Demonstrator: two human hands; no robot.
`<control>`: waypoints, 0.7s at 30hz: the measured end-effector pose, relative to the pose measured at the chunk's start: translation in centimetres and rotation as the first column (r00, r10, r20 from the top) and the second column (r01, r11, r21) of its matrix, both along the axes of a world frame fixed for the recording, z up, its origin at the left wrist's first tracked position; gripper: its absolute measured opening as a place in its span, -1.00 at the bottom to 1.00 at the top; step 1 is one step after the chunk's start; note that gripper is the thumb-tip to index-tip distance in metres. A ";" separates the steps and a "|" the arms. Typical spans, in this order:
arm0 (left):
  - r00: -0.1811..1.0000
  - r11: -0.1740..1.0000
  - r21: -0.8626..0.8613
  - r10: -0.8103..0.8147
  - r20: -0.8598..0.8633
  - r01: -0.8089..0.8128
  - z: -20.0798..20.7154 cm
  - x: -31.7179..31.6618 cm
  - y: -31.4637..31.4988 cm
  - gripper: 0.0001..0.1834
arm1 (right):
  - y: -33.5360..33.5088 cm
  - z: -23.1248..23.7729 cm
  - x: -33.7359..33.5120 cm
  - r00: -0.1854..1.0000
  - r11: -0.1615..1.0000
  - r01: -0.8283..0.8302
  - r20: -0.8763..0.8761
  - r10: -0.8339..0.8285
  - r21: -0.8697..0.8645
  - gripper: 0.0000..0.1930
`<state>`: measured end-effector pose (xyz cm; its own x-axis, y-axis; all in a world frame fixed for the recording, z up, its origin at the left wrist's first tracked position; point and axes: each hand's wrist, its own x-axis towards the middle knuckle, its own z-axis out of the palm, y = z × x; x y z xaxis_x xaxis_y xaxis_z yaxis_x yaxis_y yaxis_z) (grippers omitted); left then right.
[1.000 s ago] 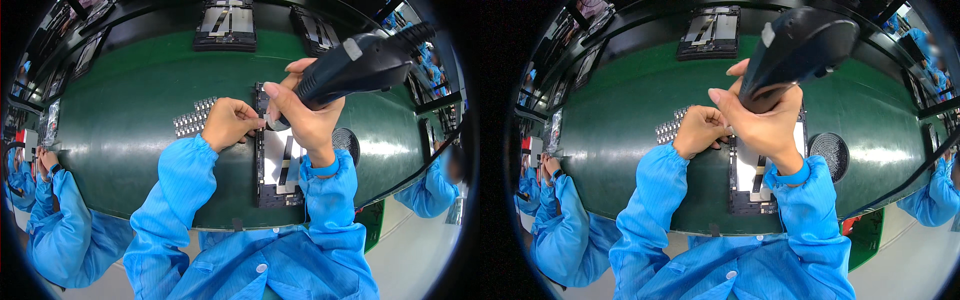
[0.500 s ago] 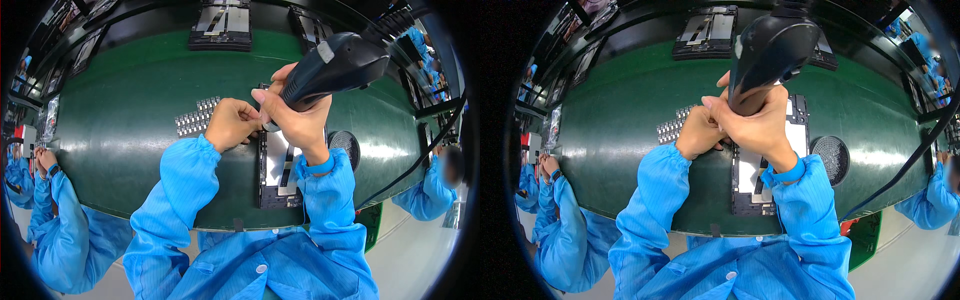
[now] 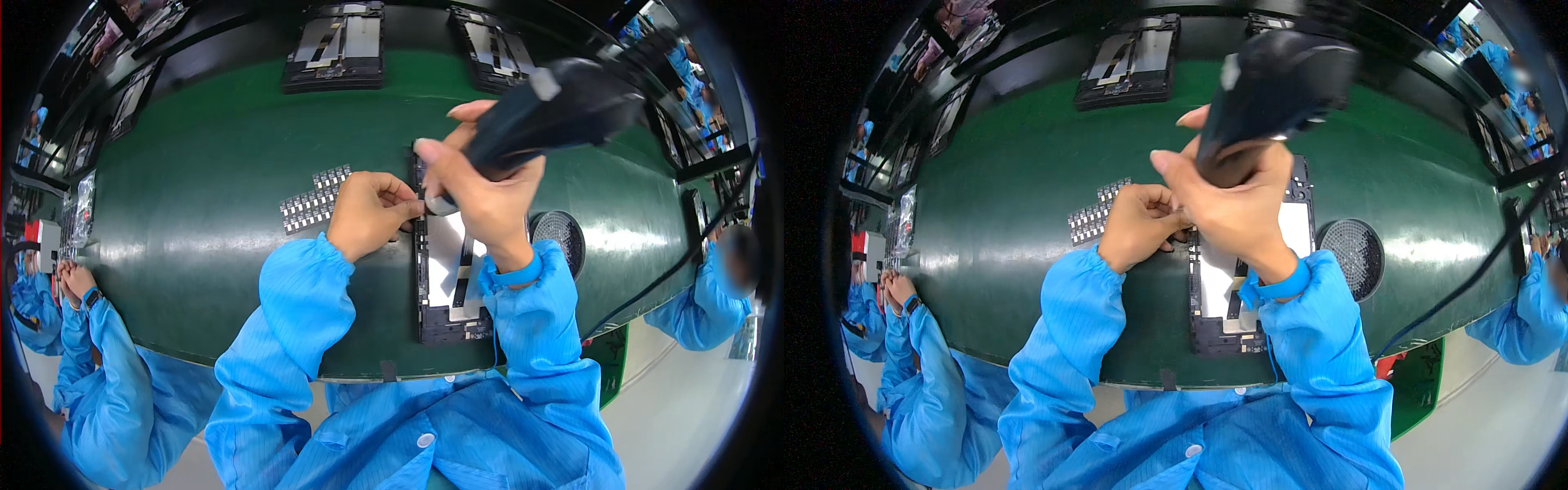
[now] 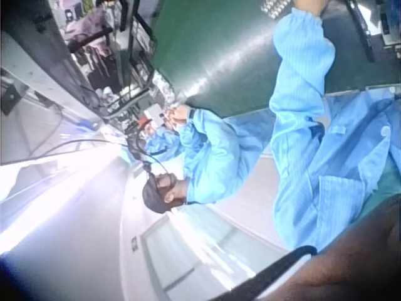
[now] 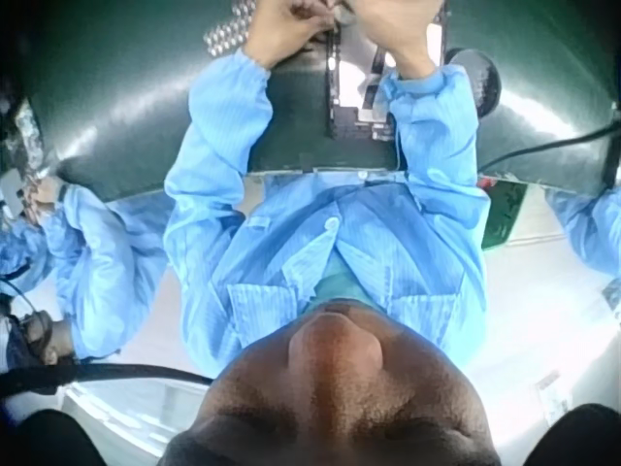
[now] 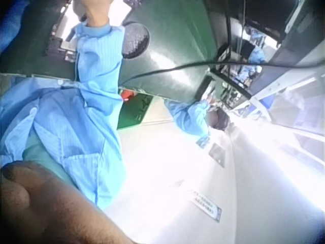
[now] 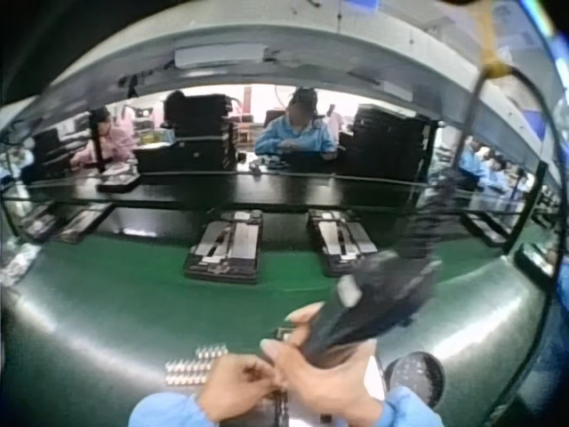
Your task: Using an electric screwdriver to fasten internal components into a tablet computer frame on an assembly line.
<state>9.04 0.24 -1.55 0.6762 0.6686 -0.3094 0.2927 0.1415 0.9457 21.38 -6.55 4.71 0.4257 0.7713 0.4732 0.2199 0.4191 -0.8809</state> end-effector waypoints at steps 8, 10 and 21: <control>0.931 0.596 0.799 0.242 -0.274 0.080 1.4 -6.4 3.9 -0.66 | -9.7 2.0 7.8 0.983 0.975 0.177 -0.081 -0.168 0.134 -0.64; 0.924 0.661 0.741 0.200 -0.326 0.118 1.3 -7.2 3.9 -0.66 | -11.8 1.2 9.2 0.959 0.956 0.252 -0.169 -0.226 0.152 -0.67; 0.926 0.683 0.717 0.166 -0.339 0.140 1.3 -5.7 2.6 -0.56 | -13.3 -1.2 11.4 0.913 0.927 0.369 -0.216 -0.347 0.068 -0.76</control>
<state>3.35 2.85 -0.22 0.6116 0.7888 0.0613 0.6226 -0.5276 0.5780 32.73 -19.87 3.48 0.7565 0.5000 0.4216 0.2001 0.4367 -0.8771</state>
